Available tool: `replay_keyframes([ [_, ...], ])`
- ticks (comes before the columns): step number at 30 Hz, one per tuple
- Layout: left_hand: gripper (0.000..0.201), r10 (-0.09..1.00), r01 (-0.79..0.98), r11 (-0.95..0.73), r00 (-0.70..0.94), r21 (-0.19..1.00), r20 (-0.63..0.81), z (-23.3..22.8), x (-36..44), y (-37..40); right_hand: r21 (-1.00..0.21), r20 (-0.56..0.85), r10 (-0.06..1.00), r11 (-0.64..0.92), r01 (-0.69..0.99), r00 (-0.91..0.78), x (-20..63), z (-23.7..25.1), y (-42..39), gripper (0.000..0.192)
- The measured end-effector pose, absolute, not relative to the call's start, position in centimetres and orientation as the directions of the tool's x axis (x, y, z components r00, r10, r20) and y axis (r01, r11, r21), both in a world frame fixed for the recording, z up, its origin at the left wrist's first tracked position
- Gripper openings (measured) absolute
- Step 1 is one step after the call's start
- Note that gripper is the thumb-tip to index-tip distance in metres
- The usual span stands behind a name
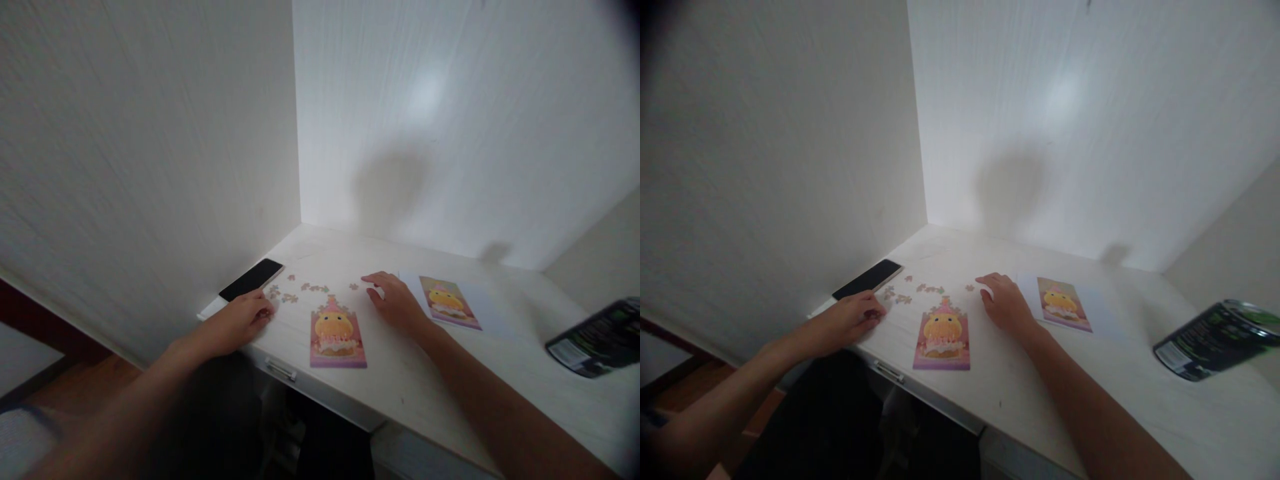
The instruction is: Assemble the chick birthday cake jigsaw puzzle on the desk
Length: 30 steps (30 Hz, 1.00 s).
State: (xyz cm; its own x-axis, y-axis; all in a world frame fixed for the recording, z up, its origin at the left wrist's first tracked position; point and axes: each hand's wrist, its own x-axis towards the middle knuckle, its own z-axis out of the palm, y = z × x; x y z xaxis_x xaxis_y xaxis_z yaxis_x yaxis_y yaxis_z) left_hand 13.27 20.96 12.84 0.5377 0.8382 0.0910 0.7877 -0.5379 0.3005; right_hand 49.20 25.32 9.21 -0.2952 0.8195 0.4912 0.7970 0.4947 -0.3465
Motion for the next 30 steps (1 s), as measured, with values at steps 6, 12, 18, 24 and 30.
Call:
replay_keyframes([
  [6,0.011,0.864,0.693,-0.489,0.467,0.530,0.187,12.4,15.7,20.5,-0.486,0.487,0.842,0.482,0.729,-0.232,48.9,9.4,25.4,0.023],
  [12,0.023,0.974,-0.061,-0.015,0.225,0.998,0.029,12.3,21.5,20.4,-0.884,0.278,0.903,0.374,0.280,-0.327,45.8,11.0,23.1,0.028],
  [18,0.014,0.949,-0.427,0.229,0.299,0.875,-0.102,12.1,27.0,19.2,-0.973,0.224,0.914,0.228,-0.028,-0.339,44.1,11.9,21.7,0.027],
  [24,0.024,0.979,-0.094,-0.046,0.195,0.995,0.063,10.6,27.9,19.4,-0.984,0.179,0.938,0.167,-0.063,-0.297,44.7,11.7,22.3,0.025],
  [30,0.032,0.742,0.597,-0.670,0.516,0.442,0.428,11.1,24.0,19.0,-0.997,0.080,0.988,0.081,0.001,-0.133,46.5,10.7,23.8,0.021],
])
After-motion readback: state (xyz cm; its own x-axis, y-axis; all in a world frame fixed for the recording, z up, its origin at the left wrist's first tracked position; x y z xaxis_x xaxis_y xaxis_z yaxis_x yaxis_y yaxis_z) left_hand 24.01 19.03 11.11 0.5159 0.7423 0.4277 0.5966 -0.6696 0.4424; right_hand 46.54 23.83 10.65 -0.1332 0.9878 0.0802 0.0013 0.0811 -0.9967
